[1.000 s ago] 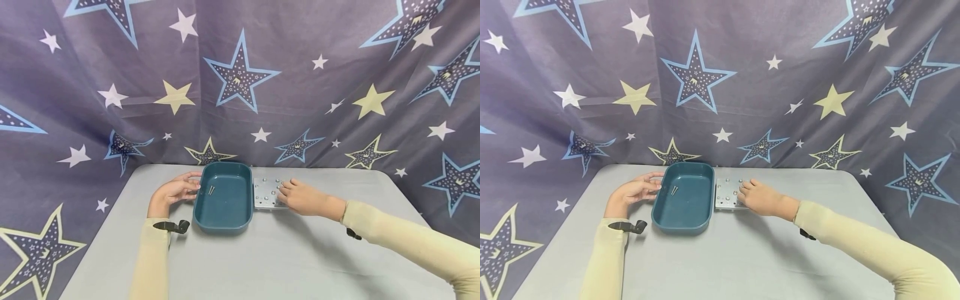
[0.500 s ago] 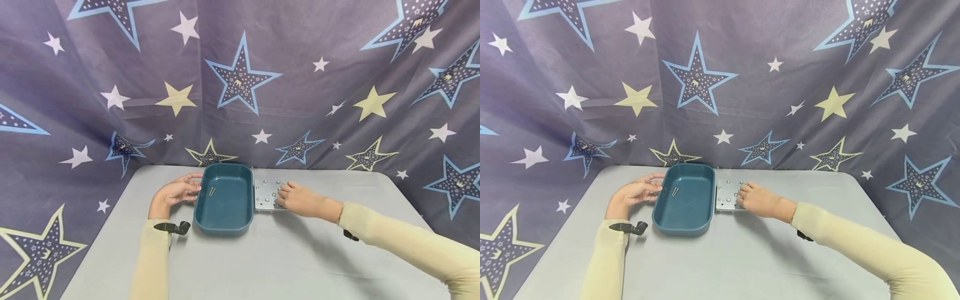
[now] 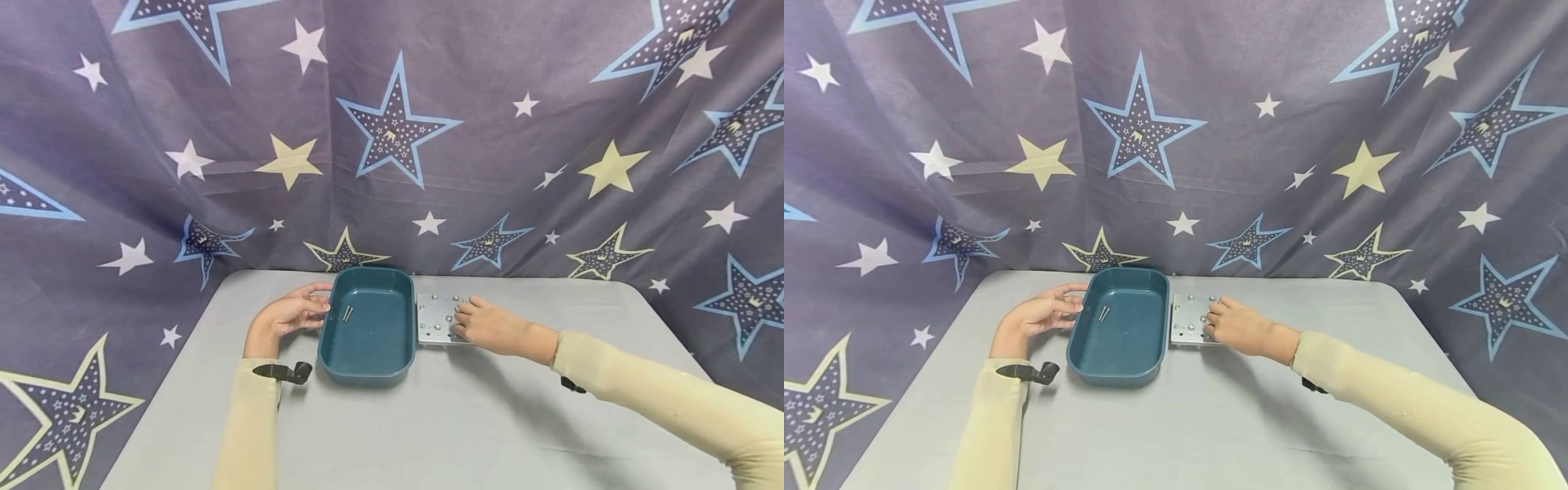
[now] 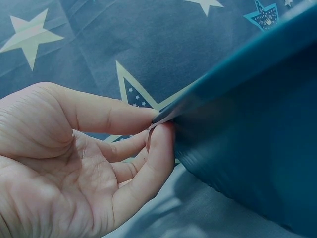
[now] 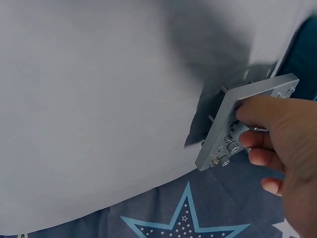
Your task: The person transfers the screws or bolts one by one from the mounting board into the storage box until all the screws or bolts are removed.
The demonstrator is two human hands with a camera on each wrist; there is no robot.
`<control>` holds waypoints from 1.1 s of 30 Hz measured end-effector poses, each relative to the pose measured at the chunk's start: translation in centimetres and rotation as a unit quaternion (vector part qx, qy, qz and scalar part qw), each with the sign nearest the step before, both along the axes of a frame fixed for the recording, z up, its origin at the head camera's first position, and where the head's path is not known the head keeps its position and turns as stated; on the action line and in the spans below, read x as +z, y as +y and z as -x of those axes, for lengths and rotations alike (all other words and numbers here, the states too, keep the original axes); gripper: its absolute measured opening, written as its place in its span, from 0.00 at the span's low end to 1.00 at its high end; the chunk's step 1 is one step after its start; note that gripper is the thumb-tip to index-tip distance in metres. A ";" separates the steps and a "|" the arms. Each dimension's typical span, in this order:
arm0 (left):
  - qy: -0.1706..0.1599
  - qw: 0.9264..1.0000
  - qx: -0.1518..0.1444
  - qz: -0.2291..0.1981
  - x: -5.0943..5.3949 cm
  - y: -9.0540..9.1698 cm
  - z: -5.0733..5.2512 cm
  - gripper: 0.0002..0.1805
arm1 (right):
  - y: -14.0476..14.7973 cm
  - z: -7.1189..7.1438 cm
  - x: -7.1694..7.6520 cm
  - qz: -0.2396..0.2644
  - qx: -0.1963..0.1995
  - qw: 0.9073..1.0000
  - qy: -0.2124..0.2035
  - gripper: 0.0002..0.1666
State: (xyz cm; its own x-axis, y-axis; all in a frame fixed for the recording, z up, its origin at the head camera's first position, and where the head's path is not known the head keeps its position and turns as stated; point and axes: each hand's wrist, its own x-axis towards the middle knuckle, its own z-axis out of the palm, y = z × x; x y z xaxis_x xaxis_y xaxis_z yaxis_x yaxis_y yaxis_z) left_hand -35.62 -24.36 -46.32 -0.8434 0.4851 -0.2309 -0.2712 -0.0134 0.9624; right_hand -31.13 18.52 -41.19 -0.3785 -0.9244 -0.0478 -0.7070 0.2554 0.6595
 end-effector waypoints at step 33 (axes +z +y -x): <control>-0.004 1.000 0.005 0.007 0.5 0.2 -0.3 0.38 | 0.3 0.7 -0.6 -0.090 0.085 0.988 0.087 0.13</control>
